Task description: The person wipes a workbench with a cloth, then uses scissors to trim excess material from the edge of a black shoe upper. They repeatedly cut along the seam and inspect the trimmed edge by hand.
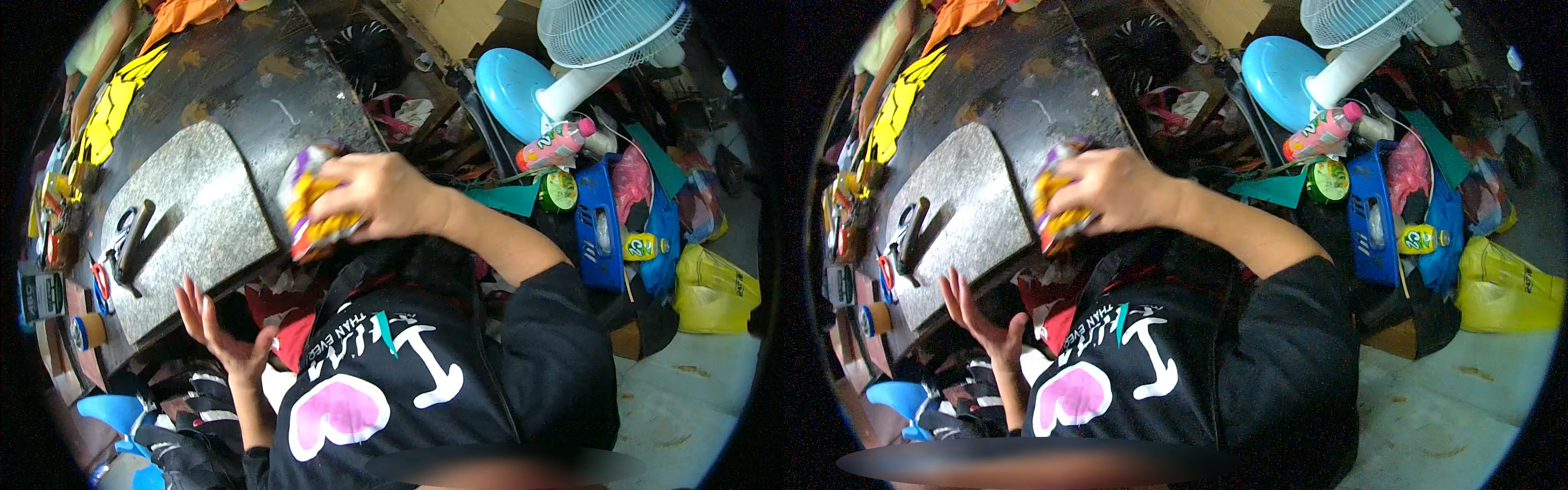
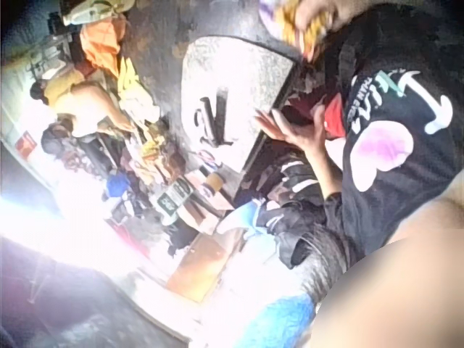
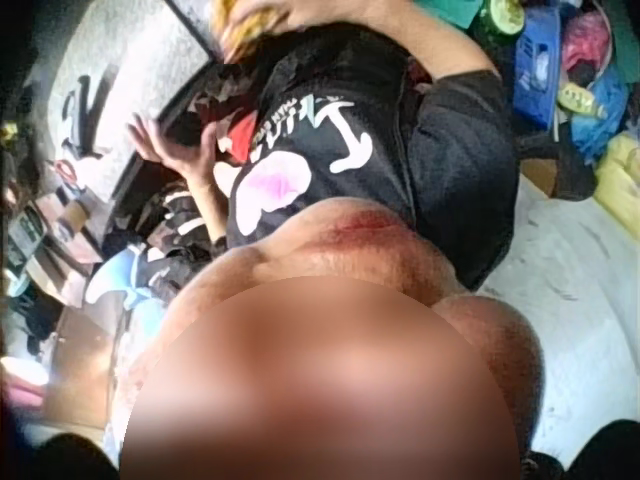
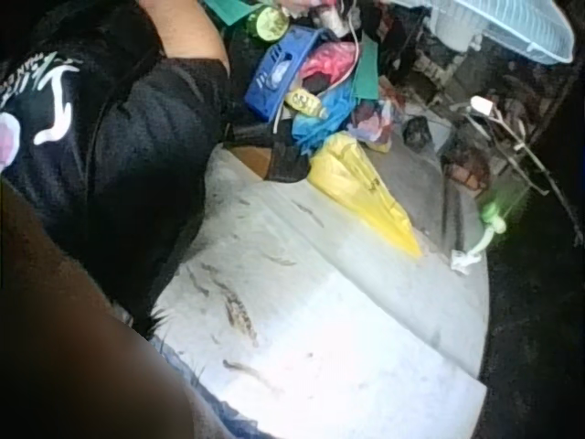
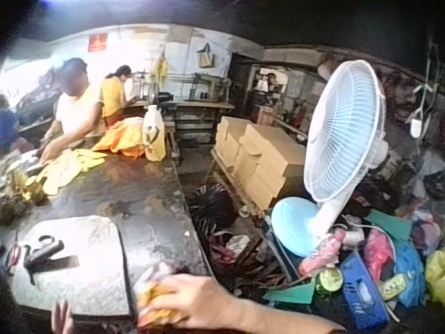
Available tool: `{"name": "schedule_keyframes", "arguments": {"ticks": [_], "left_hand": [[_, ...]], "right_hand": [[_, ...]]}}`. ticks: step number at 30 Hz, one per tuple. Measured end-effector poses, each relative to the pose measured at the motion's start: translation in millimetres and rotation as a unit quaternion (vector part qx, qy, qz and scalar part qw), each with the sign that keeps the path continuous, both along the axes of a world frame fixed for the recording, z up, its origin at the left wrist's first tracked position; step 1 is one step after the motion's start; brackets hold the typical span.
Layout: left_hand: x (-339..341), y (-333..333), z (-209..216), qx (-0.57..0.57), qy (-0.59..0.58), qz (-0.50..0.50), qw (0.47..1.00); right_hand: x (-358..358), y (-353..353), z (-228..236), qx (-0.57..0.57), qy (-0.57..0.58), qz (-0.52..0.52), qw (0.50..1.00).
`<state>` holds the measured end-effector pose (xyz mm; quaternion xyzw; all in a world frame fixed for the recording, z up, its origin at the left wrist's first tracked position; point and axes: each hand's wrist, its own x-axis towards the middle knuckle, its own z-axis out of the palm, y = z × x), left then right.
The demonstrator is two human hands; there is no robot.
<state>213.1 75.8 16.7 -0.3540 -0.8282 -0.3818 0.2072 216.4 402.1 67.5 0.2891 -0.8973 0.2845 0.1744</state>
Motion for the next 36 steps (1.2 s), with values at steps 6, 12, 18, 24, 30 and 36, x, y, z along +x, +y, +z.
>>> {"name": "schedule_keyframes", "arguments": {"ticks": [6, 12, 18, 24, 30, 36], "left_hand": [[-38.8, 37.2, 19.6, 0.22, -0.228, -0.033, 0.948], [-81.7, 1.0, 32.6, -0.094, 0.035, 0.168, 0.981], [-47.4, -24.7, -15.5, -0.145, 0.069, 0.212, 0.964], [-6.9, -153.9, -16.5, -0.196, -0.061, 0.452, 0.868], [-16.0, -208.1, 3.6, -0.077, 0.062, 0.551, 0.828], [-65.6, -195.2, -20.9, -0.135, 0.093, 0.423, 0.891]], "right_hand": [[-32.8, -78.8, 8.4, -0.246, -0.115, 0.269, 0.924], [-79.3, -29.1, -18.1, 0.003, -0.067, -0.021, 0.998], [-74.6, -51.9, -59.5, 0.241, -0.065, -0.062, 0.966], [-30.4, -9.5, -45.2, 0.272, -0.128, 0.051, 0.952], [-37.8, -15.3, -0.9, -0.04, -0.399, 0.246, 0.883], [-79.4, -52.1, -40.4, 0.095, -0.174, 0.06, 0.978]]}}
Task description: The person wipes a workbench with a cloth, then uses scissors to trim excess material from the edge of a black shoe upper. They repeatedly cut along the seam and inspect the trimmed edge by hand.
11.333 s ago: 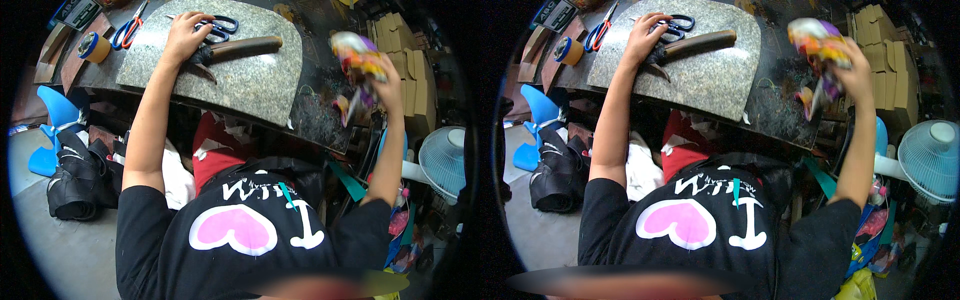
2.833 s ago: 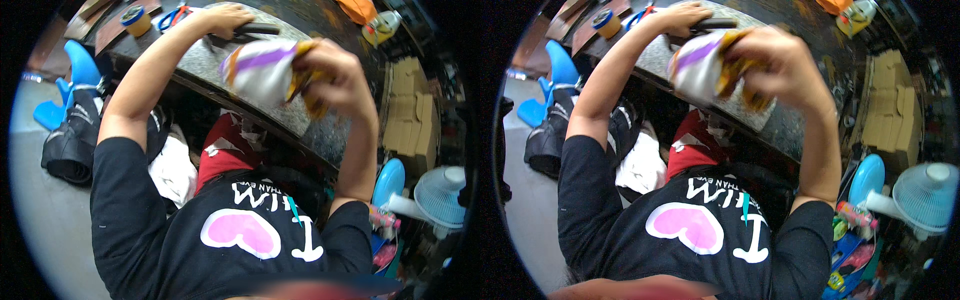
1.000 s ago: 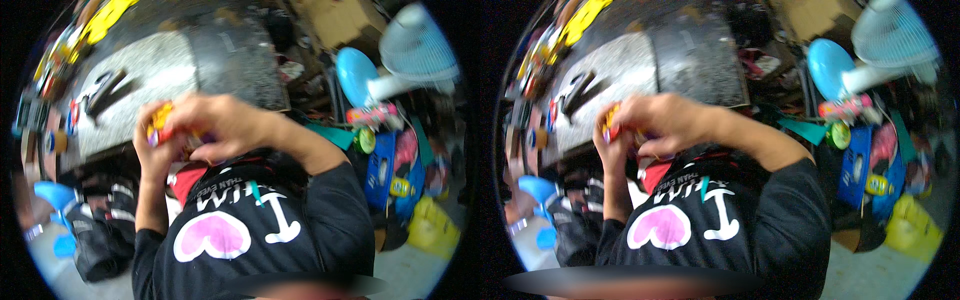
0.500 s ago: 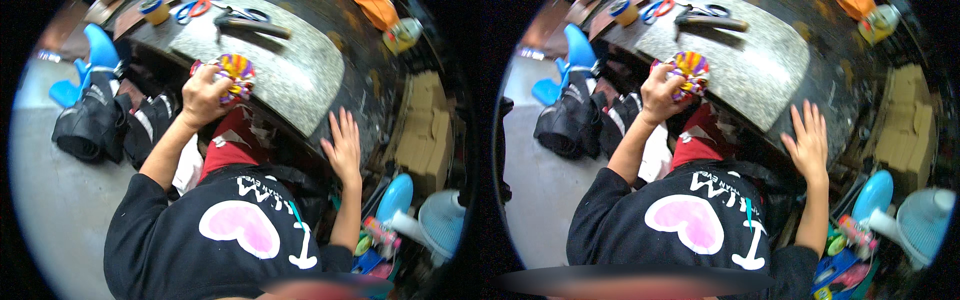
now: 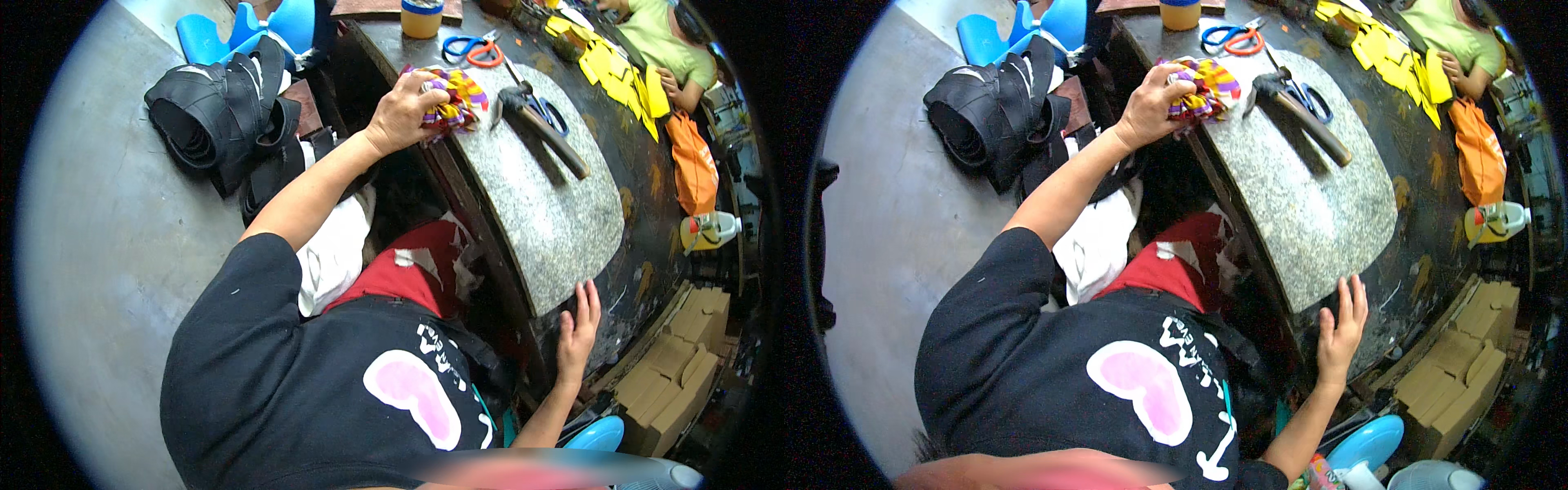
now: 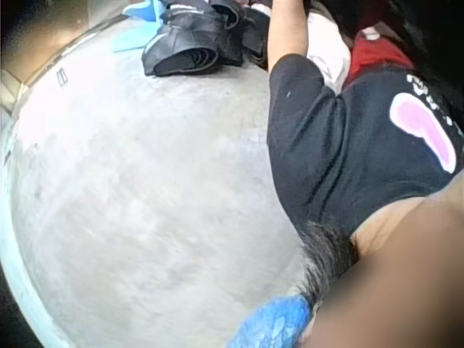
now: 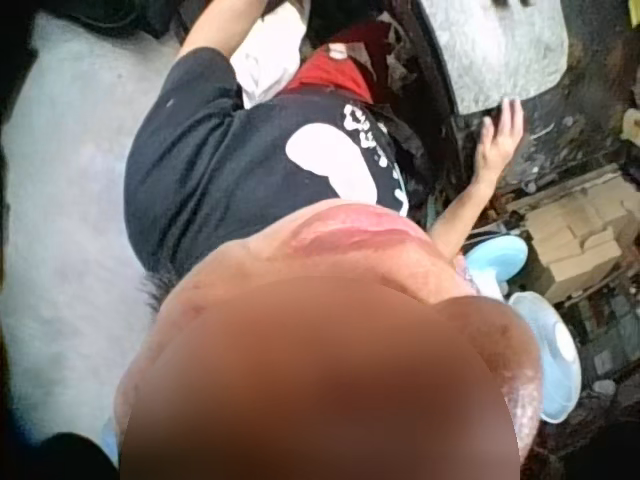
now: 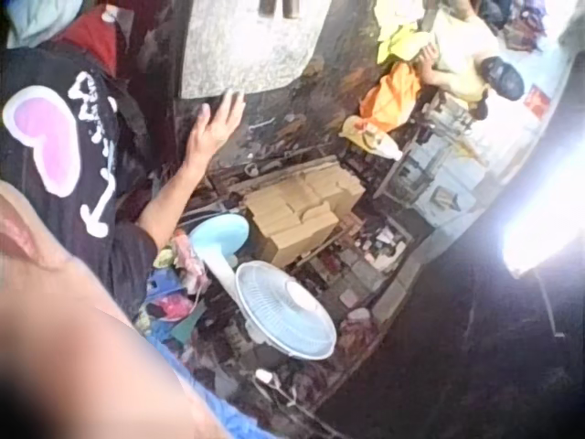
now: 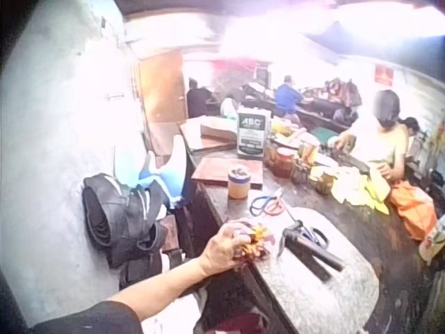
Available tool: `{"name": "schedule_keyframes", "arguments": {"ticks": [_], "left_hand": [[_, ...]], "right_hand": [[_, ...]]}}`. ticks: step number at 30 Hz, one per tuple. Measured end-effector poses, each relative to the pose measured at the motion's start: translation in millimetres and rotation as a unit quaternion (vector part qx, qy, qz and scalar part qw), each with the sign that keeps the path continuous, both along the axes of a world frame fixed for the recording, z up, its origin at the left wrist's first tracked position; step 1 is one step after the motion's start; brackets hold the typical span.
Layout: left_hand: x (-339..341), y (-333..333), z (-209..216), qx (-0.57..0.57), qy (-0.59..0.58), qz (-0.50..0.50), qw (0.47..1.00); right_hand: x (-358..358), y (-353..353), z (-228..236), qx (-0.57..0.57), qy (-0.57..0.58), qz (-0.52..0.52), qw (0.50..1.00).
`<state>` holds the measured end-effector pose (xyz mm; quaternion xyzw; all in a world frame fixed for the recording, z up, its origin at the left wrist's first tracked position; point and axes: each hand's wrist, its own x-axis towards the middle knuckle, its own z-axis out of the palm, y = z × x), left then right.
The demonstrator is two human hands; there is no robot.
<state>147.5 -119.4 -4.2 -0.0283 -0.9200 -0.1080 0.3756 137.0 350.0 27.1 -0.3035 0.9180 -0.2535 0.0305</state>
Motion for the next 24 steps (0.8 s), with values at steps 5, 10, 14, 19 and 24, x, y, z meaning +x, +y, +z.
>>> {"name": "schedule_keyframes", "arguments": {"ticks": [5, 10, 14, 19, 24], "left_hand": [[-12.9, -73.3, -5.4, 0.128, 0.0, 0.174, 0.976], [-37.7, -112.0, -12.4, 0.076, -0.044, 0.203, 0.975], [-72.8, -134.6, -9.5, 0.247, -0.019, 0.331, 0.91], [-108.4, -147.0, -15.6, 0.139, -0.05, 0.264, 0.953], [-123.2, -146.6, -5.7, 0.004, 0.016, 0.124, 0.992]], "right_hand": [[1.0, 2.2, -14.5, -0.005, 0.053, 0.012, 0.998], [-0.4, 4.4, -12.3, 0.002, 0.052, 0.006, 0.999], [-2.1, 2.1, -13.1, -0.017, 0.064, 0.009, 0.998], [-3.0, -0.4, -11.3, -0.02, 0.063, -0.001, 0.998], [-4.2, -1.2, -11.0, -0.016, 0.066, -0.011, 0.998]]}}
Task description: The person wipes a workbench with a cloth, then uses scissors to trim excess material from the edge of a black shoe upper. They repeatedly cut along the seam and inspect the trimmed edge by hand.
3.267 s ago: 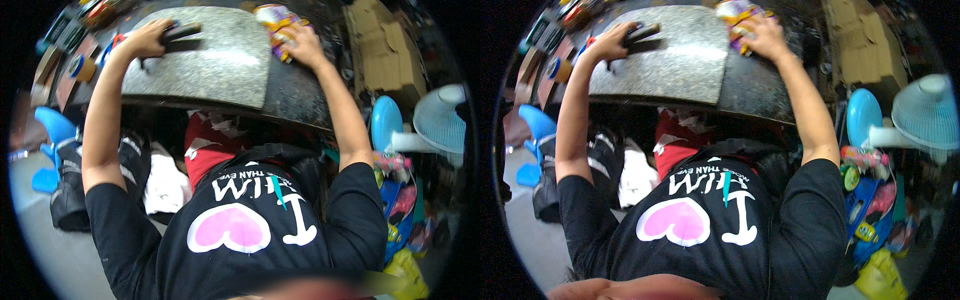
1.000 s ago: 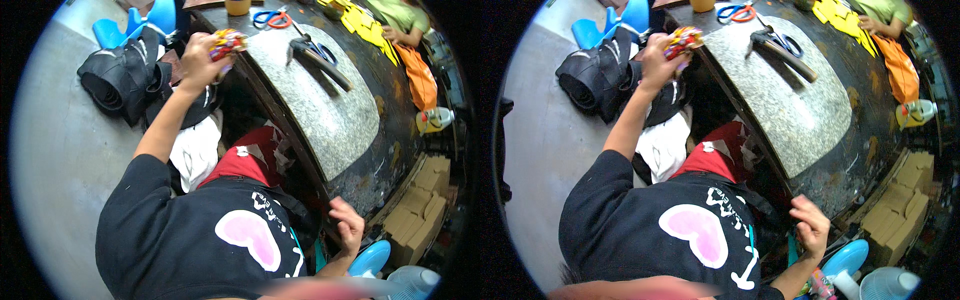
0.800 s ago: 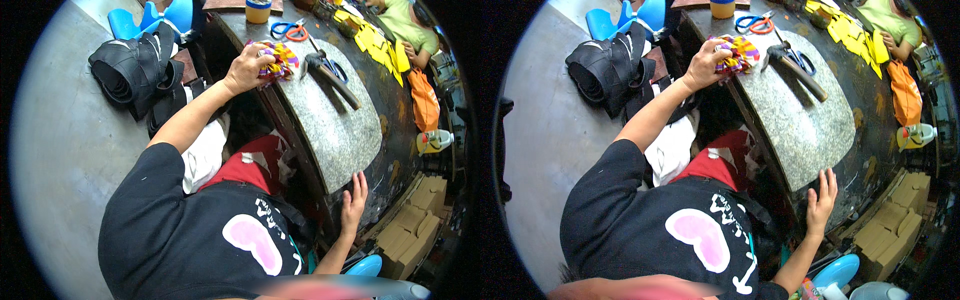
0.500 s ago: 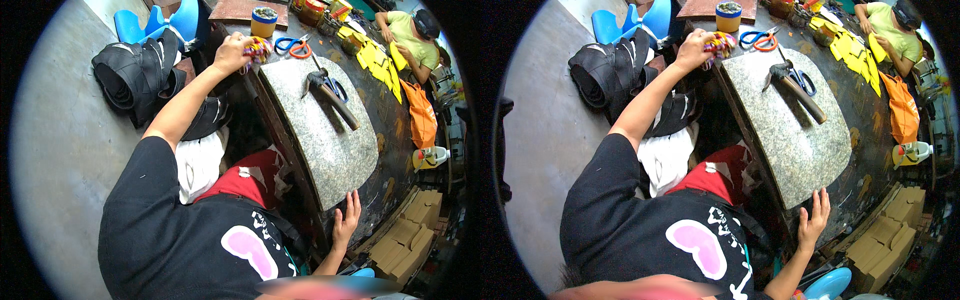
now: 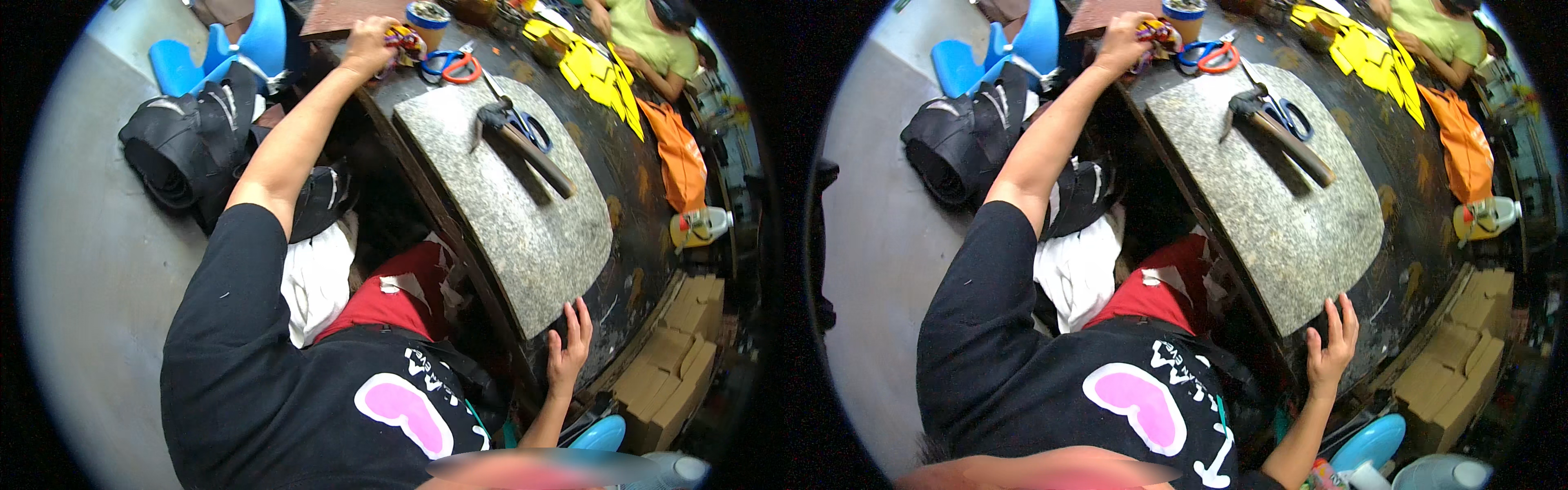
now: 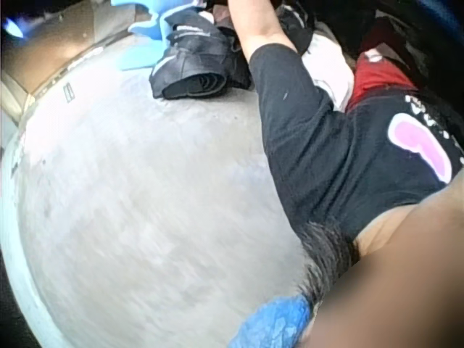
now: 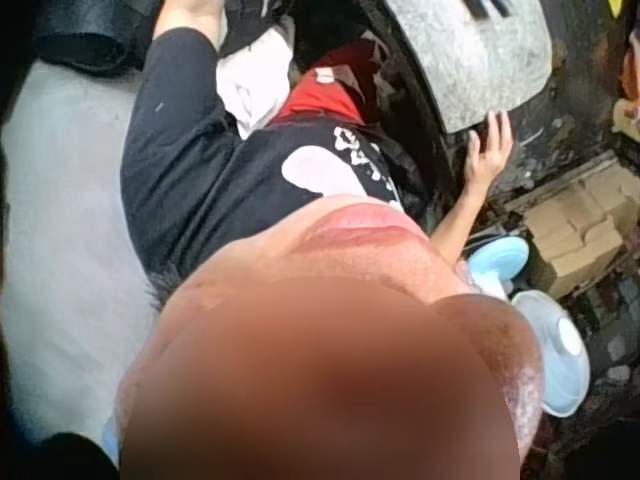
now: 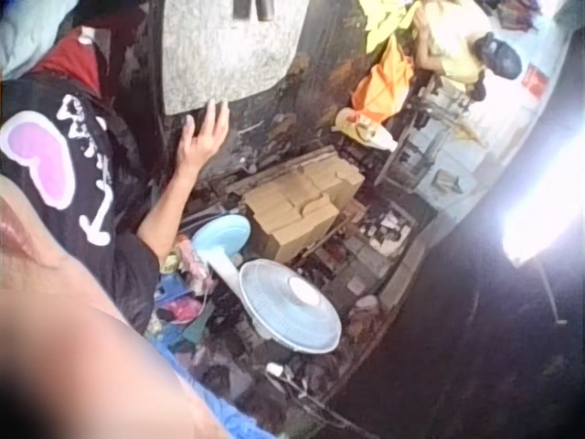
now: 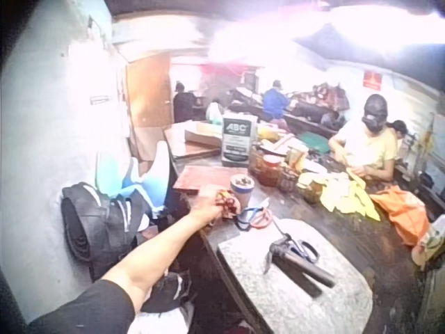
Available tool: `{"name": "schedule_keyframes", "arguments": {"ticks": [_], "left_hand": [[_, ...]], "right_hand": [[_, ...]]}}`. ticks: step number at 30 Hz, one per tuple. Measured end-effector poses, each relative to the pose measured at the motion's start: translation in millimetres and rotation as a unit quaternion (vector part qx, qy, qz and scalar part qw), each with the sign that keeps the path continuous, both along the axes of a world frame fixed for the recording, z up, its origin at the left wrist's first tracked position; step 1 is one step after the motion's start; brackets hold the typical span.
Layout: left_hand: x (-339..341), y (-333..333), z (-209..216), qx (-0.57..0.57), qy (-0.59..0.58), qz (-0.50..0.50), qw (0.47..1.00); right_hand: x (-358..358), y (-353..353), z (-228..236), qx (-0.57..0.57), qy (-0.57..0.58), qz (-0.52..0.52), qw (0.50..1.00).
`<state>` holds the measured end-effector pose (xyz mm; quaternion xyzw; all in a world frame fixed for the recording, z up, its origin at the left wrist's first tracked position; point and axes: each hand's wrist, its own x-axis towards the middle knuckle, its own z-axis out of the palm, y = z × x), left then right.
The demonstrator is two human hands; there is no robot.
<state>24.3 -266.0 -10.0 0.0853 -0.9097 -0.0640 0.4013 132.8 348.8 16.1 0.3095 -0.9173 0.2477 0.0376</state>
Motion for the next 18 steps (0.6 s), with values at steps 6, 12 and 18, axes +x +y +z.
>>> {"name": "schedule_keyframes", "arguments": {"ticks": [6, 12, 18], "left_hand": [[31.2, 31.4, -6.2, -0.059, -0.062, -0.13, 0.988], [76.7, 23.4, 4.9, -0.115, -0.063, -0.085, 0.988], [27.3, -7.7, -11.6, -0.118, 0.085, -0.007, 0.989]], "right_hand": [[-1.7, 6.3, -1.5, -0.013, -0.018, -0.003, 1.0], [-5.2, 2.5, 0.6, -0.034, -0.019, 0.01, 0.999], [-6.9, 7.2, -1.8, -0.023, 0.017, -0.003, 1.0]]}}
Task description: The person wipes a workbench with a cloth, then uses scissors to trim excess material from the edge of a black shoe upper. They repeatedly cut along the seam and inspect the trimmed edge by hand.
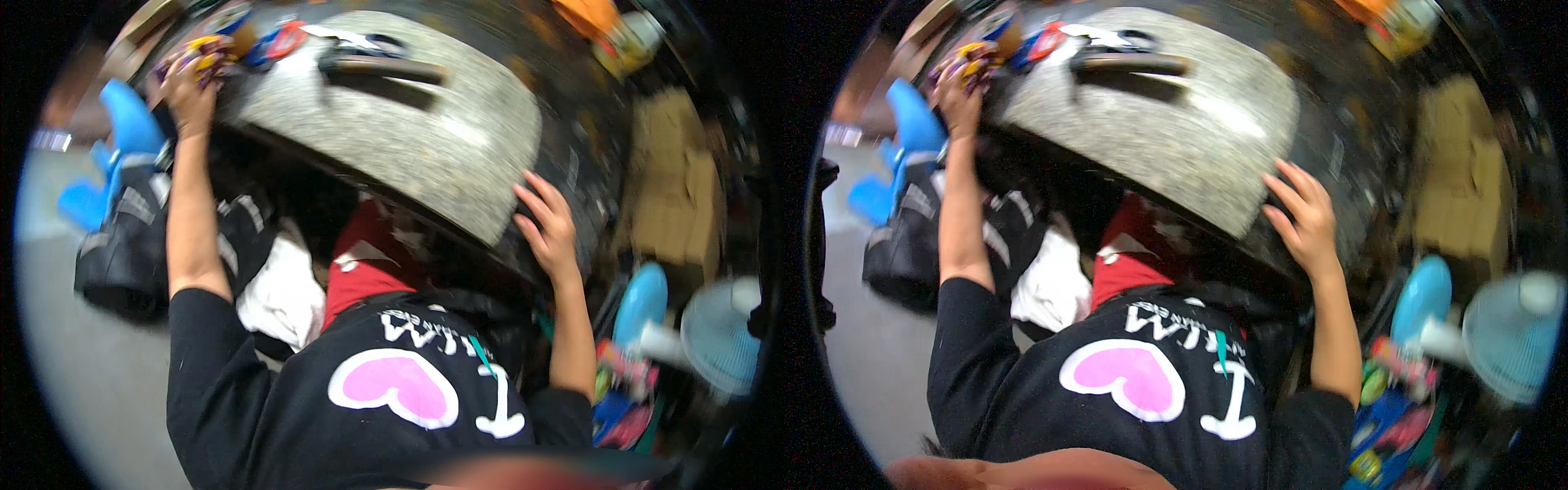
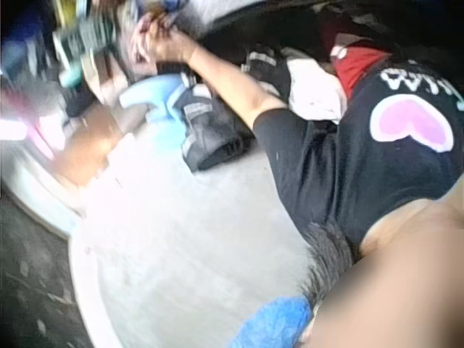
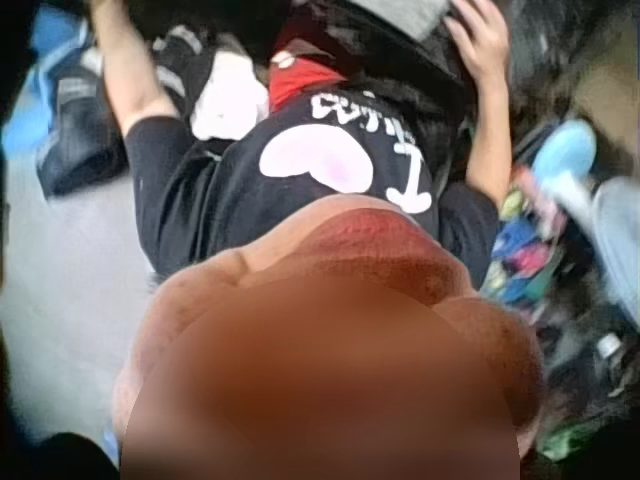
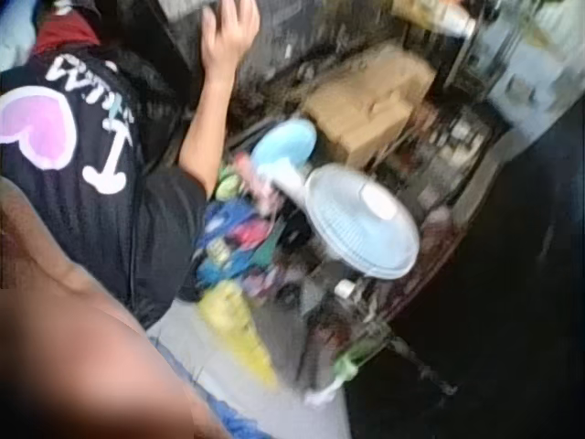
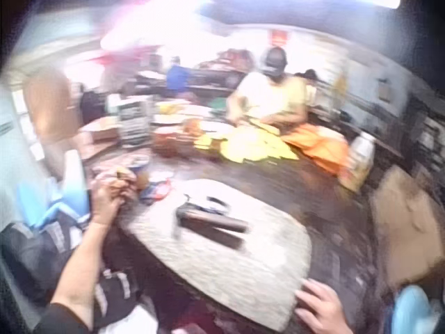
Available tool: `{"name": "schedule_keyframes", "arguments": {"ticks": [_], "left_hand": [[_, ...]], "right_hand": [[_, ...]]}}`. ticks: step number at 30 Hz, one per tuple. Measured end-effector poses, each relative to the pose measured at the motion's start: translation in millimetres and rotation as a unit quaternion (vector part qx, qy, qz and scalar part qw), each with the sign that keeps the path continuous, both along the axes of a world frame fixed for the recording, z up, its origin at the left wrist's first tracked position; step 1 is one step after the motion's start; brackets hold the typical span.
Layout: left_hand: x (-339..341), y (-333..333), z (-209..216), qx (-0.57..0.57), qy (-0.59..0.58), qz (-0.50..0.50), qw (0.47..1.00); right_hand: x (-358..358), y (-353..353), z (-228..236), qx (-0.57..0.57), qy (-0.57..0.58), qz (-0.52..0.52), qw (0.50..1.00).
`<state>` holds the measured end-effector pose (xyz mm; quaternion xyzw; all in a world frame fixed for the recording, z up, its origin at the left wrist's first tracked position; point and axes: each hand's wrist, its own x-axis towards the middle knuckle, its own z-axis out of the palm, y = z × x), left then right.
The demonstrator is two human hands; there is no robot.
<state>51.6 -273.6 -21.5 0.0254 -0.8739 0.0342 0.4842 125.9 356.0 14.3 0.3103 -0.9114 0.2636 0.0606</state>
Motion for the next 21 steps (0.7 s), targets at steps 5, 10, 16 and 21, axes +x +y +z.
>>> {"name": "schedule_keyframes", "arguments": {"ticks": [5, 10, 16, 21], "left_hand": [[-50.0, -39.1, -23.2, 0.368, -0.304, -0.15, 0.866], [-62.9, -78.0, -0.1, 0.149, -0.374, 0.077, 0.912], [-2.5, 53.9, 31.4, -0.022, -0.075, 0.123, 0.989], [49.0, 253.2, 61.0, -0.032, 0.05, -0.217, 0.974]], "right_hand": [[8.1, 2.9, -16.1, -0.022, 0.052, -0.06, 0.997], [40.2, 9.1, -25.4, 0.178, 0.073, -0.096, 0.977], [114.1, 61.2, -14.0, 0.117, 0.053, -0.082, 0.988], [168.0, 117.8, 33.2, 0.053, -0.13, -0.116, 0.983]]}}
